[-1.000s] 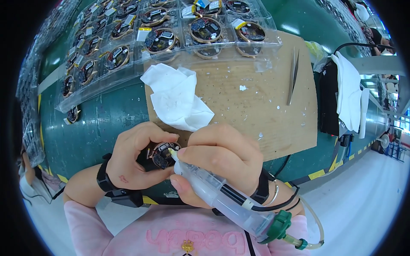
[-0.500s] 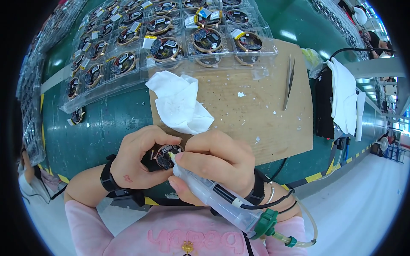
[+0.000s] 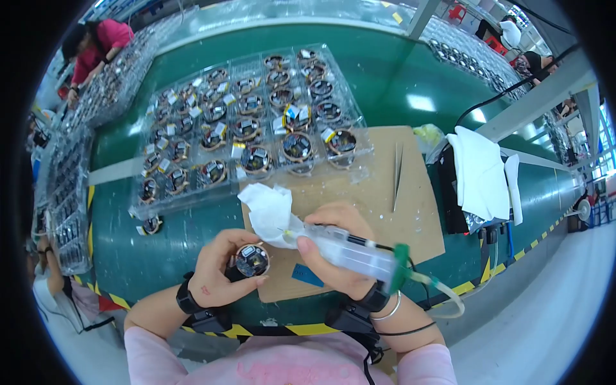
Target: The person picks up a watch component from a tray, applies a substance to its internal parts using a syringe, and places it back into the tray, repeating the process for a second component.
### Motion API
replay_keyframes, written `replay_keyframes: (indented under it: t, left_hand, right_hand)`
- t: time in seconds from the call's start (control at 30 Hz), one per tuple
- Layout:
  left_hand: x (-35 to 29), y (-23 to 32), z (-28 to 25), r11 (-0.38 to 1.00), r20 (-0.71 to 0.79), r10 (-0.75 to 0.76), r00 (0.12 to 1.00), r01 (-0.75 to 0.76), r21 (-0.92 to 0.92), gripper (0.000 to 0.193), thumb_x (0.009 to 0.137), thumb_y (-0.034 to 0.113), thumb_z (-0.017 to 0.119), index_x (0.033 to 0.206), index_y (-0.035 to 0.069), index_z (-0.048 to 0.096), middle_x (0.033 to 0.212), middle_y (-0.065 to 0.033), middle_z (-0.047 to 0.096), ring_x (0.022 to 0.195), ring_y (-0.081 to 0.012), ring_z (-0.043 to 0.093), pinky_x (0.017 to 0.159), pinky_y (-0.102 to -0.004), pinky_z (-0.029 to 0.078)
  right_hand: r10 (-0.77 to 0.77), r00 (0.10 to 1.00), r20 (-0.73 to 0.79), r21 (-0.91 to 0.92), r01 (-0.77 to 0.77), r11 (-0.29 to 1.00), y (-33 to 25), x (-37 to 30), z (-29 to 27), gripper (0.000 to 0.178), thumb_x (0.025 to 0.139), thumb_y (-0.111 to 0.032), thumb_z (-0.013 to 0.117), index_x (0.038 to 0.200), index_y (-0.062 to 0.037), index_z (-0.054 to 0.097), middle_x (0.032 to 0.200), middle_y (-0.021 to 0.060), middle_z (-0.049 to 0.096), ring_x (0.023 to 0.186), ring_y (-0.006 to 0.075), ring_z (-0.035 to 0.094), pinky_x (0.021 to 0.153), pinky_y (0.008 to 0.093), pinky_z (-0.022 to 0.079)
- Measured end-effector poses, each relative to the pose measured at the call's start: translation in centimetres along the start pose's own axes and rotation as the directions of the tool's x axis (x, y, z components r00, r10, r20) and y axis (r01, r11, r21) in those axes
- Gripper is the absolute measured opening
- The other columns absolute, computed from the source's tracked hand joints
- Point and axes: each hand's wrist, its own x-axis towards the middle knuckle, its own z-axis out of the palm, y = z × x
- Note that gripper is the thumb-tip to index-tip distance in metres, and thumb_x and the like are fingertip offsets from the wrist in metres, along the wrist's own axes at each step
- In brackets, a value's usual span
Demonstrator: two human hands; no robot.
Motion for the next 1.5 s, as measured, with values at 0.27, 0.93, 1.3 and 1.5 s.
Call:
replay_keyframes:
  t: [0.27, 0.93, 1.3, 1.5]
  left_hand:
    - [6.3, 3.2, -7.1, 0.972, -0.171, 0.092, 0.981, -0.052, 0.228, 0.046, 0.073, 0.011, 0.079, 0.112, 0.003, 0.055, 0.097, -0.0023, 0.059, 0.083, -0.0104, 0.055, 0.071, -0.0225, 0.044]
    - [30.1, -6.9, -13.5, 0.468, -0.087, 0.194, 0.977, -0.015, 0.884, 0.031, 0.080, 0.028, 0.066, 0.100, 0.004, 0.066, 0.106, -0.0143, 0.061, 0.101, -0.0339, 0.056, 0.091, -0.0417, 0.044]
    - [27.8, -2.8, -10.7, 0.525, -0.002, 0.236, 0.972, -0.126, 0.841, 0.015, 0.077, 0.019, 0.065, 0.086, 0.008, 0.069, 0.094, -0.0130, 0.062, 0.096, -0.0332, 0.057, 0.084, -0.0406, 0.046]
    - [26.4, -1.7, -8.5, 0.526, 0.127, 0.206, 0.970, -0.219, 0.821, 0.012, 0.076, 0.017, 0.064, 0.080, 0.006, 0.068, 0.085, -0.0122, 0.061, 0.089, -0.0315, 0.058, 0.078, -0.0397, 0.047]
  right_hand:
    - [0.181, 0.972, 0.150, -0.056, -0.174, 0.983, 0.0, 0.6, 0.6, 0.024, 0.077, -0.009, 0.074, 0.097, -0.0032, 0.062, 0.093, 0.0100, 0.059, 0.085, 0.0208, 0.058, 0.076, 0.0297, 0.046]
    - [0.113, 0.985, 0.134, 0.010, -0.115, 0.993, 0.3, 1.2, 0.4, 0.024, 0.072, -0.009, 0.076, 0.091, -0.0039, 0.064, 0.086, 0.0103, 0.062, 0.075, 0.0210, 0.062, 0.066, 0.0285, 0.050]
    - [0.137, 0.978, 0.158, 0.003, -0.139, 0.990, 0.5, 1.1, 0.4, 0.025, 0.072, -0.012, 0.076, 0.092, -0.0043, 0.063, 0.089, 0.0117, 0.063, 0.081, 0.0248, 0.063, 0.071, 0.0320, 0.051]
    - [0.087, 0.986, 0.140, 0.016, -0.090, 0.996, 0.6, 1.1, 0.5, 0.025, 0.072, -0.010, 0.076, 0.093, -0.0046, 0.063, 0.087, 0.0102, 0.062, 0.077, 0.0218, 0.062, 0.067, 0.0292, 0.050]
